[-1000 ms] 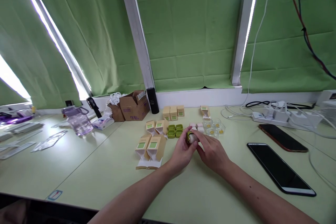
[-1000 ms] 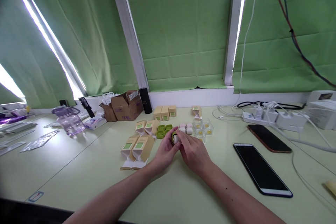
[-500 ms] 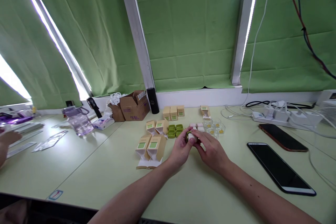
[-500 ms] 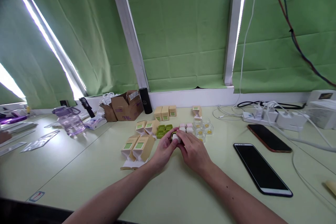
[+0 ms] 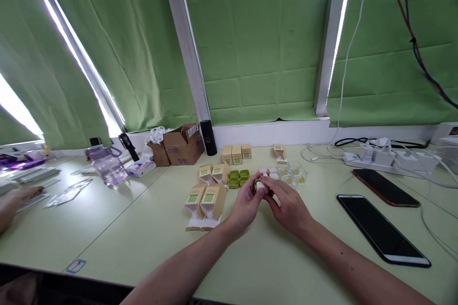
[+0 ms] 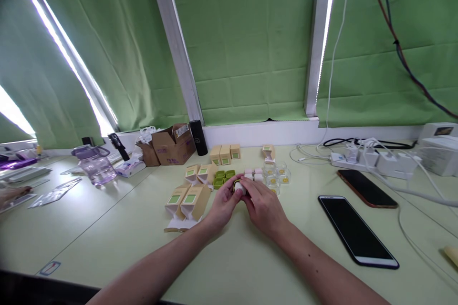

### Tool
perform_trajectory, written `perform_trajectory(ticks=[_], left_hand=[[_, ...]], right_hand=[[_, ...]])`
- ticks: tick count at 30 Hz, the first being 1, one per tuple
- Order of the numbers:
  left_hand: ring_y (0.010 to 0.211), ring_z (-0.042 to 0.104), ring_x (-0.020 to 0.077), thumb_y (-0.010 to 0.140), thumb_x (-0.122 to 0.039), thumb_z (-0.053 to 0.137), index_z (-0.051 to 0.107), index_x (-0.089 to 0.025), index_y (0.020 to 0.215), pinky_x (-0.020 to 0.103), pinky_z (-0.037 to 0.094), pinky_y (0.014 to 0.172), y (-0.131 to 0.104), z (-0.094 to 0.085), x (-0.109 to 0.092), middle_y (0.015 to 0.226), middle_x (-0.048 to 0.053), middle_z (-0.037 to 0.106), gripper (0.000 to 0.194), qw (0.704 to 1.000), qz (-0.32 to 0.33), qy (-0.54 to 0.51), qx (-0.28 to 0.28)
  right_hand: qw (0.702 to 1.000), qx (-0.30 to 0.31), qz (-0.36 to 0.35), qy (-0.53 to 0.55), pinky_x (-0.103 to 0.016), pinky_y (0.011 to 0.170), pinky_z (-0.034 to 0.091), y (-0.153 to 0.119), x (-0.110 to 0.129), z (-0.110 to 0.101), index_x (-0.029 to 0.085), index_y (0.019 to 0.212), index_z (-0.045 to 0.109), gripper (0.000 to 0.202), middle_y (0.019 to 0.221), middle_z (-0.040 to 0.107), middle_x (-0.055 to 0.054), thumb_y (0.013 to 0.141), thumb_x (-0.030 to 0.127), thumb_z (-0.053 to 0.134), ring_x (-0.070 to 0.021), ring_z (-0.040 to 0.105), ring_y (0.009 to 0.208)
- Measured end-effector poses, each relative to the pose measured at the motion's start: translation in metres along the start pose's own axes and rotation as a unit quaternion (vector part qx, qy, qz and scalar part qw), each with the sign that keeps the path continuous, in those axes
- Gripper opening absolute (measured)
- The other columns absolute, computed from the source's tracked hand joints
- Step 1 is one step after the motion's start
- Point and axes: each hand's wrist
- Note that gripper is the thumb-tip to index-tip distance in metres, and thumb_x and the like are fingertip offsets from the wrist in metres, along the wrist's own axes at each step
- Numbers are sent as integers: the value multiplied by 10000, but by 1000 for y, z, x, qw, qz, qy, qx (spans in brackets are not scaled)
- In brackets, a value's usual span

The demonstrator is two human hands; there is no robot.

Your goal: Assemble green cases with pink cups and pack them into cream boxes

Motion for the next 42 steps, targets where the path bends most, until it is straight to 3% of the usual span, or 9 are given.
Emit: perform_trajectory(ticks=[5,16,19,22,26,30,35,38,42], left_hand=[[1041,694,255,852,-525,781,524,-167,1464,385,581,932,0,-2,2,1170,132,713,754,999,-31,-25,4],[999,739,253,819,-476,834,507,-193,1456,425,575,961,0,0,-4,1316,166,666,770,994,-55,-81,42],[894,722,205,837,-470,815,514,-190,1426,354,602,795,0,-2,-7,1303,169,654,719,997,-43,-56,37],[758,675,153,895,-479,742,516,-184,1374,281,541,628,-1,-5,-10,1229,159,663,606,999,-26,-4,21],[867,654,171,961,-379,651,522,-197,1316,281,524,695,-1,-8,-13,1177,133,660,419,994,27,97,-33],[1022,618,202,954,-178,575,518,-220,1323,353,537,870,-2,-12,-9,1232,127,627,376,960,135,240,-52],[1261,526,273,897,-38,536,491,-247,1404,440,536,980,-5,-16,-6,1377,149,504,550,879,269,393,-3],[1312,493,280,921,-24,511,520,-261,1404,480,516,1046,-6,-16,-7,1420,151,452,538,842,300,448,10],[1252,531,272,949,-58,539,539,-287,1428,470,543,1019,-5,-17,-6,1402,146,465,530,817,308,487,12]], right_hand=[[996,37,62,56,-438,856,628,-1,1,-1,247,1457,474,469,1234,707,-119,996,194,541,-258,701,999],[974,33,169,149,-407,822,618,3,3,-5,237,1362,517,382,1280,682,-115,983,267,553,-210,703,864],[966,28,194,167,-405,832,608,4,3,-7,240,1344,520,366,1263,688,-110,987,309,565,-213,701,891],[956,16,218,196,-402,844,600,5,1,-8,246,1324,535,357,1258,691,-108,985,350,585,-217,696,923],[935,0,250,251,-398,878,592,6,0,-8,256,1300,566,367,1260,692,-104,969,404,625,-237,690,1029],[902,-7,295,314,-379,828,589,9,2,-7,251,1285,587,416,1165,727,-97,946,483,656,-224,702,944],[857,-30,343,383,-346,693,571,14,6,-8,221,1188,647,497,897,742,-59,864,588,726,-190,655,742],[828,-35,372,417,-337,632,554,17,6,-8,199,1134,675,549,762,715,-36,806,630,768,-178,621,662],[790,-36,409,455,-327,576,531,20,5,-8,184,1016,702,570,760,710,-41,735,669,811,-166,607,610]])
Point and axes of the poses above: each hand's wrist, its own y-axis towards the middle knuckle, its own z-axis out of the palm, x = y × z
